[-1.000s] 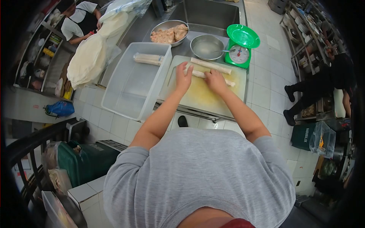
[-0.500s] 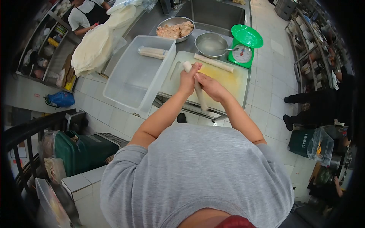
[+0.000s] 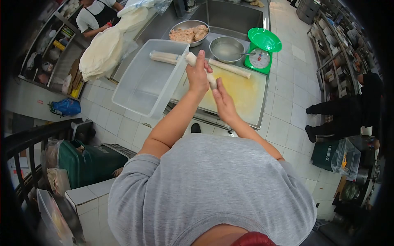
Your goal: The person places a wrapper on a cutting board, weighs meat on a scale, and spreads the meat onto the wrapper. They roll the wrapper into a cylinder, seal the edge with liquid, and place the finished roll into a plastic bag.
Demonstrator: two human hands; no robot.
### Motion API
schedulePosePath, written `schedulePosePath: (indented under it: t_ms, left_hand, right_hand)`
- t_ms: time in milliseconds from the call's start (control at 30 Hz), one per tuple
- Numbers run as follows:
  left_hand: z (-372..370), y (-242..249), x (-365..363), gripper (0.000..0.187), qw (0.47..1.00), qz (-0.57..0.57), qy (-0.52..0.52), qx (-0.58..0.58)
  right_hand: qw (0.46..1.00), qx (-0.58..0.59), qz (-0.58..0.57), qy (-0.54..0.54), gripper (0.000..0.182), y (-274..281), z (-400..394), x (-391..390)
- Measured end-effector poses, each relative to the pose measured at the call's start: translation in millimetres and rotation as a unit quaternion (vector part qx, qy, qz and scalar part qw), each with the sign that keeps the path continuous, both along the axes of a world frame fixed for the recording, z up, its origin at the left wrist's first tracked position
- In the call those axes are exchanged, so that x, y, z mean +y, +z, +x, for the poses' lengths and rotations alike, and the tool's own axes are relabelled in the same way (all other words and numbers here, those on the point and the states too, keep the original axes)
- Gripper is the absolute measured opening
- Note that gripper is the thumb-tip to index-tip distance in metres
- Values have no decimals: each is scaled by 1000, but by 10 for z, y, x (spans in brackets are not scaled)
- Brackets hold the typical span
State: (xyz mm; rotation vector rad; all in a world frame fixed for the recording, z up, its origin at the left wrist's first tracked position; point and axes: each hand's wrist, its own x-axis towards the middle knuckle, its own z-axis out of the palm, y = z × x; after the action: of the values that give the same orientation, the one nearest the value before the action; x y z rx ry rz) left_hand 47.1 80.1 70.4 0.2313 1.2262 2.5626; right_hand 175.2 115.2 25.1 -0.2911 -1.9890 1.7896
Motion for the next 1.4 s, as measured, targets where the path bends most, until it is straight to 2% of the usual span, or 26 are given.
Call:
schedulePosePath:
  t_ms: [67,167,267,300,367,433,500,567,700,767,867,967,1000,1067,1133,1167,1200,1300,1400]
  left_hand:
    - [43,24,-8,28,999,-24,16,19]
    - [50,47,-65,28,997,-48,21,58]
    - [49,53,-144,28,987,-97,-16,130]
    - [111,102,-167,28,977,-135,-23,165]
    - [161,96,-153,26,961,-179,-28,210]
    - [190,29,-101,23,954,-190,-22,231]
    - [233,30,-117,22,947,-202,-18,249]
    - [225,33,-136,22,928,-246,-1,279]
    - [299,89,-139,25,922,-246,13,300]
    - [321,103,-129,26,911,-250,44,325]
    - [296,60,-161,22,876,-314,60,361]
    - [330,43,-236,18,845,-352,3,401]
    - [333,-2,-236,17,846,-333,0,417]
    - [341,-64,-237,15,845,-292,-3,448]
    - [294,27,-288,13,893,-286,-117,326]
    - [289,112,-318,14,908,-280,-172,260]
    - [293,179,-337,13,907,-272,-199,252]
    - [325,338,-390,11,897,-258,-275,229]
    - [331,436,-419,13,879,-251,-338,222]
  right_hand:
    - [999,11,7,46,63,105,101,-140]
    - [983,81,-147,74,57,111,175,-110]
    - [978,134,-157,16,50,256,181,39]
    - [990,140,-28,-5,49,330,178,98]
    - [961,146,231,-46,46,477,146,200]
    - [915,143,371,-64,49,549,99,207]
    - [871,121,470,-75,51,613,70,199]
    - [864,116,482,-91,52,601,49,203]
    - [846,101,510,-122,52,600,23,204]
    - [846,89,510,-129,48,625,18,183]
    - [839,89,521,-129,44,690,-9,184]
    - [829,80,542,-113,38,700,-77,265]
    - [825,74,550,-105,36,696,-93,283]
    - [901,142,407,-54,36,593,-65,364]
    - [945,192,264,-27,37,590,-38,429]
    - [959,206,195,-25,38,614,38,412]
    - [968,218,124,-23,39,626,88,393]
    - [974,216,64,29,41,585,99,371]
    - [950,228,212,35,42,590,80,499]
